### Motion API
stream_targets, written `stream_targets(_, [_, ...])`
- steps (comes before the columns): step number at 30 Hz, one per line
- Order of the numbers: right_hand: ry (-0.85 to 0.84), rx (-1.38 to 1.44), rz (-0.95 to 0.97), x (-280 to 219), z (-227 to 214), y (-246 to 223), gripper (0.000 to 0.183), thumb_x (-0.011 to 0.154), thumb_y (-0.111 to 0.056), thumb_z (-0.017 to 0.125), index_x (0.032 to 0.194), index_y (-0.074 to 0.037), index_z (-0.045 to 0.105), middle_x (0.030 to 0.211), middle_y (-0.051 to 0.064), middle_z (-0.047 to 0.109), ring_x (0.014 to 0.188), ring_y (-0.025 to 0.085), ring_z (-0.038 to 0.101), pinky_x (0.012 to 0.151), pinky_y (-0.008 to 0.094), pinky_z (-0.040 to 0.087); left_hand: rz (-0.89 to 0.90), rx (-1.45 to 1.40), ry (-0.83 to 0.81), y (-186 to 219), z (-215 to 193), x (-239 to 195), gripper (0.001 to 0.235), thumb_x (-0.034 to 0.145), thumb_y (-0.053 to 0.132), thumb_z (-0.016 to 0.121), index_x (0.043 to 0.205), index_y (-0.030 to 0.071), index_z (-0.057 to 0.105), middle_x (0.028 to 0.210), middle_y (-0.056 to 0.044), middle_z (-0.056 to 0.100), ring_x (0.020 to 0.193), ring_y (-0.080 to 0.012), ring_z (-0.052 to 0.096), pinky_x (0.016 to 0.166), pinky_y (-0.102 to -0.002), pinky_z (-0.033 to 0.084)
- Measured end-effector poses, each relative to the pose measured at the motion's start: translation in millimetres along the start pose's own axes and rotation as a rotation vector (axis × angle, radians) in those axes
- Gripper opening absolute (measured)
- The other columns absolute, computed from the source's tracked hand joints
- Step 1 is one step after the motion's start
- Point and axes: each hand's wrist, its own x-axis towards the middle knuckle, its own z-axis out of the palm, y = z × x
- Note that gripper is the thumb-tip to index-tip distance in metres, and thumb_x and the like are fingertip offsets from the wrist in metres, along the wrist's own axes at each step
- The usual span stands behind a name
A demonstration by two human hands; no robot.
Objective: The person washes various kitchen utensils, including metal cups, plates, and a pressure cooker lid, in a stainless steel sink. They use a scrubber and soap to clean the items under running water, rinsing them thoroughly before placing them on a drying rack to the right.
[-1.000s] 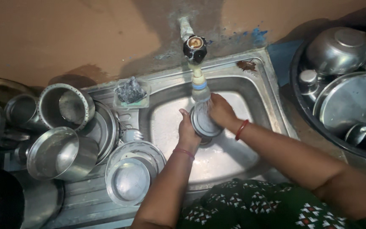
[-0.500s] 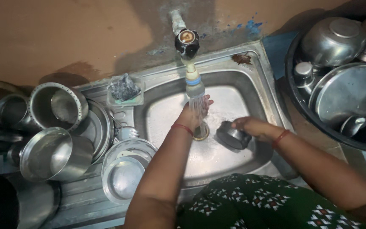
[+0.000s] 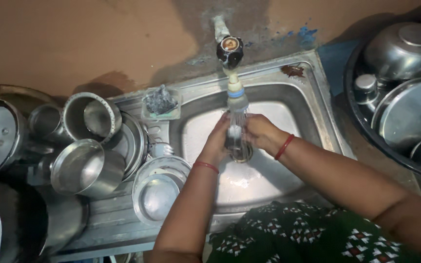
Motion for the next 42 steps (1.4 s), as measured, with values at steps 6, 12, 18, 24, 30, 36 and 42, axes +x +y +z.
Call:
stream_targets(6, [0.01, -0.944, -0.563, -61, 23, 44, 0.018, 0.098, -0.008, 0.059, 0.113, -0.002, 0.068, 0.087, 0.012, 0.075, 0.079, 0.023, 0.072, 0.071, 0.039, 0.059, -0.41, -0.289, -0.009, 56, 32, -12, 0.055, 0.098, 0.058, 0.059, 0.13, 0.013, 0.065, 0.116, -0.01, 0.072, 0.096, -0.0276, 0.072, 0.077, -0.05, 0.058])
stream_targets(12, [0.015, -1.278, -0.734, -87, 10, 38, 0.032, 0.092, -0.012, 0.062, 0.122, -0.009, 0.071, 0.097, 0.018, 0.074, 0.082, 0.033, 0.074, 0.072, 0.042, 0.057, -0.376, -0.398, -0.079, 48, 37, -19, 0.054, 0.096, 0.056, 0.055, 0.13, 0.015, 0.063, 0.122, -0.011, 0.07, 0.105, -0.0298, 0.07, 0.082, -0.049, 0.059])
stream_targets(18, [0.064, -1.11, -0.73, -71, 31, 34, 0.022, 0.098, -0.019, 0.06, 0.111, -0.002, 0.066, 0.098, 0.02, 0.071, 0.088, 0.035, 0.072, 0.08, 0.045, 0.056, -0.229, -0.524, -0.015, 16, 26, -3, 0.062, 0.102, 0.058, 0.056, 0.14, 0.01, 0.061, 0.133, -0.016, 0.068, 0.121, -0.033, 0.066, 0.103, -0.048, 0.055])
stream_targets(24, [-0.389, -1.9, -0.833, -93, 14, -10, 0.02, 0.087, -0.017, 0.065, 0.105, -0.008, 0.069, 0.1, 0.014, 0.071, 0.101, 0.035, 0.065, 0.09, 0.046, 0.052, -0.49, -0.401, -0.109, 54, 20, -34, 0.082, 0.09, 0.075, 0.047, 0.145, 0.015, 0.053, 0.146, -0.017, 0.057, 0.134, -0.0418, 0.054, 0.102, -0.075, 0.039])
stream_targets(30, [-0.183, -2.079, -1.035, -68, 34, -26, 0.022, 0.083, -0.015, 0.066, 0.104, -0.008, 0.071, 0.108, 0.016, 0.068, 0.109, 0.035, 0.063, 0.096, 0.048, 0.052, -0.488, -0.421, -0.093, 47, 39, -39, 0.085, 0.088, 0.078, 0.042, 0.149, 0.019, 0.048, 0.152, -0.015, 0.052, 0.138, -0.0457, 0.049, 0.104, -0.08, 0.033])
stream_targets(36, [-0.059, -1.823, -0.552, -52, 19, 3, 0.028, 0.084, -0.022, 0.07, 0.104, -0.003, 0.074, 0.106, 0.024, 0.071, 0.101, 0.039, 0.069, 0.089, 0.048, 0.055, -0.436, -0.455, 0.129, 35, 39, -33, 0.087, 0.087, 0.082, 0.042, 0.148, 0.02, 0.051, 0.151, -0.015, 0.055, 0.139, -0.0419, 0.05, 0.106, -0.071, 0.035])
stream_targets(42, [0.036, -1.603, -0.748, -40, 25, -19, 0.023, 0.088, -0.022, 0.065, 0.103, -0.007, 0.075, 0.103, 0.023, 0.074, 0.094, 0.04, 0.07, 0.084, 0.047, 0.056, -0.434, -0.5, 0.135, 36, 47, -55, 0.087, 0.087, 0.08, 0.043, 0.146, 0.017, 0.051, 0.142, -0.016, 0.058, 0.13, -0.042, 0.056, 0.096, -0.068, 0.047])
